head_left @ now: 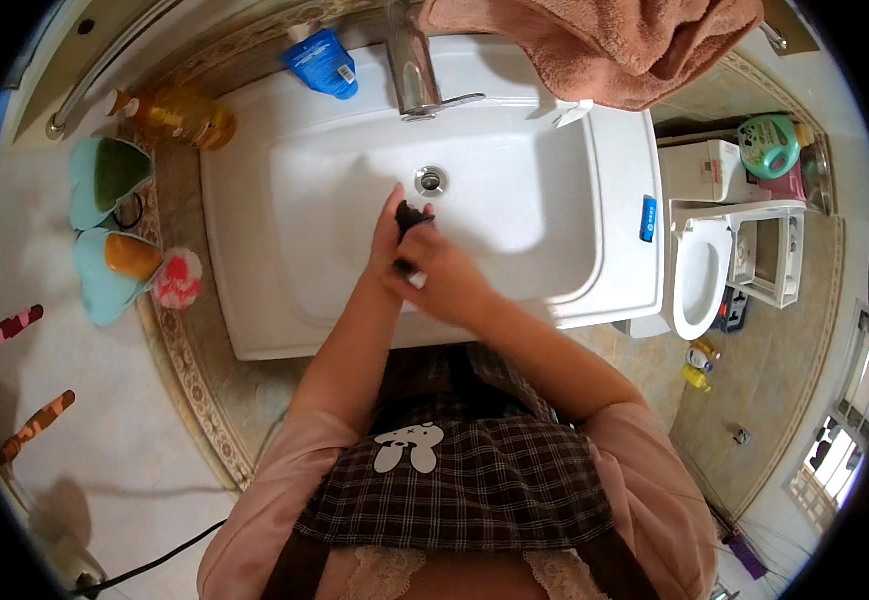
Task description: The person picks up socks from the bathroom floor, rinses them under a running faucet in the sink, applies liquid detergent, scrubs them by hand, rinses them again, and hangs them on a towel rack by a window.
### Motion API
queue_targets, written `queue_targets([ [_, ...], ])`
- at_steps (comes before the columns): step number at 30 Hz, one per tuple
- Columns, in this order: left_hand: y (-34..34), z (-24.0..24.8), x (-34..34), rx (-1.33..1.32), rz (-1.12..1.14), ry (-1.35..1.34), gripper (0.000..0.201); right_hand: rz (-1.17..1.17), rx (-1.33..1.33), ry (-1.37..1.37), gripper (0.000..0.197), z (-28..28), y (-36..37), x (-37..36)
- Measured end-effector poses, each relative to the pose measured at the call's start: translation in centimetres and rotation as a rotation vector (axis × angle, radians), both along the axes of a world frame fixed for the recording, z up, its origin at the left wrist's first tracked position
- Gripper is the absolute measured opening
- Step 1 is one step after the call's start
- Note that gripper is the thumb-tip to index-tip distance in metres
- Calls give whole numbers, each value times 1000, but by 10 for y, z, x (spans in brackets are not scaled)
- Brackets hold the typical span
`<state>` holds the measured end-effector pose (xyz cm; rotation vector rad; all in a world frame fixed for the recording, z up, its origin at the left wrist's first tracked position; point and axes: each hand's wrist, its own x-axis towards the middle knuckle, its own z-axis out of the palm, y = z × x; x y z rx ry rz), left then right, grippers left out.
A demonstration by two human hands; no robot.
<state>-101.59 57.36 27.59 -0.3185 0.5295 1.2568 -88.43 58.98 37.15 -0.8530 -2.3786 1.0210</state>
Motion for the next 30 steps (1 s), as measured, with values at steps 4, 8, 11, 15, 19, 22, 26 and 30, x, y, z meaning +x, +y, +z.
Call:
queue_targets([
  [4, 11, 15, 68, -116, 90, 259, 26, -436, -254, -244, 28, -25, 59, 21],
  [8, 23, 35, 82, -121, 107, 339, 40, -502, -199, 57, 25, -37, 73, 34],
  [11, 28, -6, 16, 968, 8, -150, 51, -171, -143, 148, 27, -5, 29, 0],
  [15, 50, 65, 98, -114, -8, 390, 37, -555, -68, -54, 34, -28, 77, 42],
  [19, 53, 58, 91, -6, 25, 368, 36, -439, -184, -36, 35, -9, 89, 53],
  [22, 46, 10, 30, 524, -81, 52, 35, -173, -101, -74, 32, 22, 61, 35],
  [26, 54, 77, 95, -215, 25, 382, 29, -505, -261, -58, 21, -11, 103, 53],
  [30, 55, 57, 69, 105, 240, 324, 32, -353, -170, 88, 26, 18, 75, 26],
])
